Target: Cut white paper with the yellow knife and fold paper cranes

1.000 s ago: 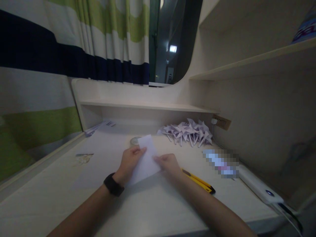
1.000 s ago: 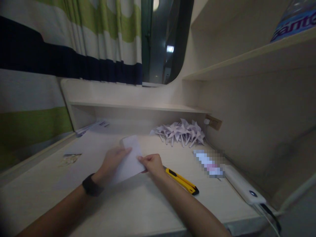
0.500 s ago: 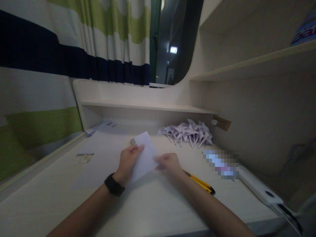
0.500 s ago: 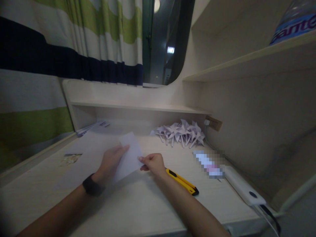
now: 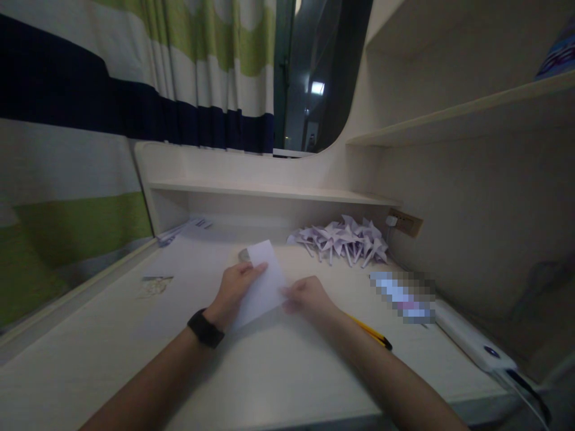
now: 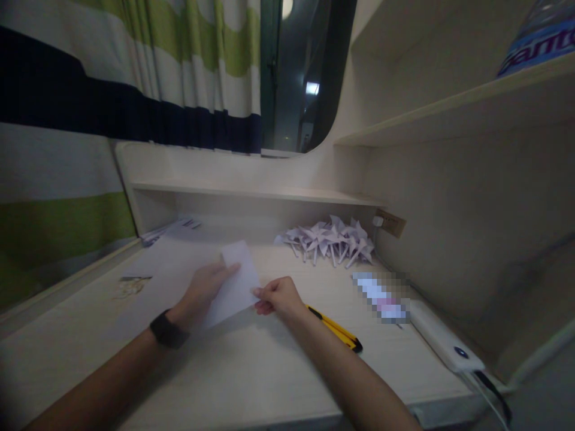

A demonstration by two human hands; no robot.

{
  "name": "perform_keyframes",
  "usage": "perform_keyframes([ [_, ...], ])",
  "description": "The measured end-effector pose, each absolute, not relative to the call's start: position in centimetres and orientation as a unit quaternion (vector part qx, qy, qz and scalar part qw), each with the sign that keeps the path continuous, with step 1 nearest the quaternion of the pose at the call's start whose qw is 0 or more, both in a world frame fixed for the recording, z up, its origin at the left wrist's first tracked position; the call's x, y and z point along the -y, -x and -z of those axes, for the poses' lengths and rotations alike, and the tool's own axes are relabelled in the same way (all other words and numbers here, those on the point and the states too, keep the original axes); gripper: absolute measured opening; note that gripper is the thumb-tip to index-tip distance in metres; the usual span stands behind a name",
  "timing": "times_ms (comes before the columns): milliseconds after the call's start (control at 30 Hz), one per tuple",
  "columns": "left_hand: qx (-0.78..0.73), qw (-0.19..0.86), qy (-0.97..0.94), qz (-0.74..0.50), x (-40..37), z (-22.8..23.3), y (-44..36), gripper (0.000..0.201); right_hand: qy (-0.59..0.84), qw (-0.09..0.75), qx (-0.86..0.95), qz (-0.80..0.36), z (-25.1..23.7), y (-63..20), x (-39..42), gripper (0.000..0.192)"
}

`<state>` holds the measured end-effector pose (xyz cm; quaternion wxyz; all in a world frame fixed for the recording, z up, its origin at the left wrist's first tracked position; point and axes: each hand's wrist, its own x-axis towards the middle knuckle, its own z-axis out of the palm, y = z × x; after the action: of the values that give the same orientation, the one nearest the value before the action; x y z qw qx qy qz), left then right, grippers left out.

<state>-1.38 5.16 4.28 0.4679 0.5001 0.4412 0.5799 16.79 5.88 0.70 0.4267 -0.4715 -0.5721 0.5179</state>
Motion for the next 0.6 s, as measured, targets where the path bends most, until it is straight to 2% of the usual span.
perform_keyframes([
  [300, -0.436, 0.491, -0.443, -0.611, -5.0, -4.6, 1.4, 0.030, 0.446, 0.372, 0.613, -0.536, -1.5, -19.2, -6.9, 0.047],
  [433, -0.409, 0.498, -0.389, -0.658, -5.1, -4.7, 1.5, 0.033, 0.423, 0.461, 0.577, -0.525, -1.6, -19.2, -7.2, 0.045],
  [533, -0.372, 0.541, -0.388, -0.647, -4.8, -4.3, 0.6, 0.038, 0.388, 0.503, 0.525, -0.566, -1.0, -17.7, -7.1, 0.052],
  [600, -0.356, 0.571, -0.397, -0.624, -4.6, -4.1, 0.1, 0.039, 0.401, 0.535, 0.485, -0.564, -0.6, -16.8, -7.1, 0.050],
])
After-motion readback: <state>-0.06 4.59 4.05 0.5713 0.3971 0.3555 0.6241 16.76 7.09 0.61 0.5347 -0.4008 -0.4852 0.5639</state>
